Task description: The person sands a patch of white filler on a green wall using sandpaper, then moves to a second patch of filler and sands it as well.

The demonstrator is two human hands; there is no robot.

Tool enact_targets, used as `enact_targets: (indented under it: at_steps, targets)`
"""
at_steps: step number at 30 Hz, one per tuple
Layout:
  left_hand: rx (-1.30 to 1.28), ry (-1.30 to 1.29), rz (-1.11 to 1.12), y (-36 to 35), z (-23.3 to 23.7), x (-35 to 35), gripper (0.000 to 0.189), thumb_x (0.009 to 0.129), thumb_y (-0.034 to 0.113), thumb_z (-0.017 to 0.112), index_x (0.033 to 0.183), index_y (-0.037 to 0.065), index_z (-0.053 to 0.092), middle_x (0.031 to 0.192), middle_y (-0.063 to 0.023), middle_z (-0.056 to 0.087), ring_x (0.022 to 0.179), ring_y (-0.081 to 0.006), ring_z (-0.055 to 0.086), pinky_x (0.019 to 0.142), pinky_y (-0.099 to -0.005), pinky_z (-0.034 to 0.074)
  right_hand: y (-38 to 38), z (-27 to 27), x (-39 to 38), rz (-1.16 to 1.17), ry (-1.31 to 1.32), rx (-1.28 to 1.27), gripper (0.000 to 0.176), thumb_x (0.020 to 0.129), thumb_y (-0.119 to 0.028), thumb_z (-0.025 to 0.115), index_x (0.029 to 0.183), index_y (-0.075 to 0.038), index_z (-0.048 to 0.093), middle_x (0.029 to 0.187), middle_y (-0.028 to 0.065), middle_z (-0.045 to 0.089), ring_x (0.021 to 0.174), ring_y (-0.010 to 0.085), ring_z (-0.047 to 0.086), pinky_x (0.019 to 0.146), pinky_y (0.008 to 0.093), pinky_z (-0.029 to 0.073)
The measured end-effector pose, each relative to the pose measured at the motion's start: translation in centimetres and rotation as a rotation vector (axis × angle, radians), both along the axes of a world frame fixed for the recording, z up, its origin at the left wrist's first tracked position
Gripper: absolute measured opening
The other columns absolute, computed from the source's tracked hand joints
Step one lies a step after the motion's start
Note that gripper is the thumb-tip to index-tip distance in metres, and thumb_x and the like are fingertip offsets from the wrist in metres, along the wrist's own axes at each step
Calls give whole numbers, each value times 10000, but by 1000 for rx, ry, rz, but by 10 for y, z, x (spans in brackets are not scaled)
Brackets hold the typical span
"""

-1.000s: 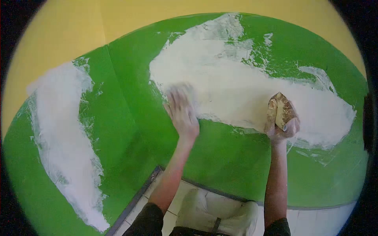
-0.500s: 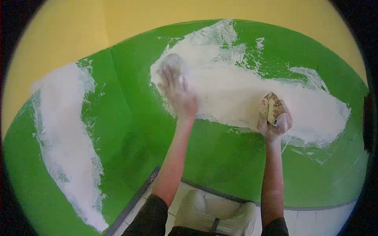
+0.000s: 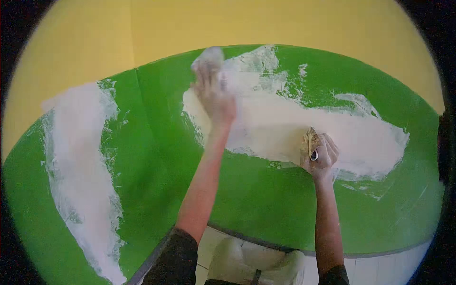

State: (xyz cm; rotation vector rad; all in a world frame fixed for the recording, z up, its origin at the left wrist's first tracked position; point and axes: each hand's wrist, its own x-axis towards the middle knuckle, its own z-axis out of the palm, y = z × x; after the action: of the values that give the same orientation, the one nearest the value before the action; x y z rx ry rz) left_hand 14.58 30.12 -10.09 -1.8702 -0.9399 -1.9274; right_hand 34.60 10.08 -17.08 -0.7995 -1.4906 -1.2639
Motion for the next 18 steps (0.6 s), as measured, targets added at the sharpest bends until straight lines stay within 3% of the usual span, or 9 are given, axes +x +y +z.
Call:
enact_targets:
  at_steps: [2, 3, 6, 10, 12, 13, 14, 16, 18]
  targets:
    - [182, -6, -184, -15, -8, 30, 572, 1032, 199, 353, 1591, 166, 238, 1663, -69, 196, 1544, -277, 127, 1229, -575, -1, 1, -1, -1, 1, 11, 13, 199, 754, -1, 722, 923, 38, 623, 747, 127, 624, 595, 292, 601, 528, 376, 473]
    - [174, 142, -103, -33, -31, 32, 549, 1003, 189, 401, 1546, 113, 372, 1643, -91, 269, 1549, -270, 122, 1239, -516, 10, 2, -2, 1, -8, 24, 15, 186, 755, 7, 714, 913, 36, 620, 749, 132, 628, 586, 297, 598, 527, 380, 474]
    - [245, 365, -8, -18, -102, 12, 548, 992, 171, 413, 1536, 113, 389, 1642, -98, 266, 1549, -277, 116, 1235, -550, 26, 4, -9, 2, -9, 27, 43, 159, 760, 13, 705, 886, 32, 610, 745, 142, 632, 571, 305, 593, 521, 385, 475]
    - [144, 121, 24, 20, -34, -24, 554, 973, 163, 455, 1521, 96, 404, 1640, -114, 265, 1545, -292, 133, 1231, -573, 41, 9, -7, 4, 20, 23, 95, 153, 715, -18, 714, 822, -9, 605, 677, 97, 576, 551, 268, 548, 499, 368, 429]
    - [-64, -23, 178, 57, 0, -28, 563, 970, 181, 471, 1523, 107, 398, 1643, -109, 258, 1541, -301, 154, 1230, -575, 47, 7, -2, 1, 29, 11, 107, 151, 721, -15, 716, 830, -4, 611, 684, 99, 586, 551, 268, 552, 498, 366, 432]
    - [118, -165, 71, 51, -2, -9, 568, 977, 206, 472, 1529, 105, 385, 1630, -125, 286, 1531, -319, 187, 1229, -572, 47, 6, -2, -1, 34, 6, 120, 150, 727, -12, 717, 837, 1, 617, 692, 102, 595, 551, 268, 556, 498, 364, 435]
    - [117, -164, 77, 38, -19, 8, 568, 977, 206, 472, 1529, 105, 385, 1630, -125, 286, 1531, -319, 187, 1229, -572, 47, 7, -3, -2, 40, 7, 118, 150, 727, -12, 717, 837, 1, 617, 692, 102, 595, 551, 268, 556, 498, 364, 435]
    - [179, 22, -64, -8, -62, 23, 573, 986, 234, 468, 1536, 101, 375, 1623, -138, 299, 1528, -325, 196, 1228, -570, 50, 8, -5, 0, -12, 32, 125, 142, 742, -8, 715, 849, 6, 622, 695, 107, 604, 552, 268, 568, 506, 363, 446]
    - [220, 180, 31, -5, -87, 2, 562, 998, 250, 454, 1534, 100, 378, 1623, -140, 297, 1525, -328, 203, 1225, -573, 56, 4, -7, -2, -12, 23, 95, 156, 761, 1, 710, 846, 7, 579, 715, 134, 613, 561, 294, 582, 505, 375, 454]
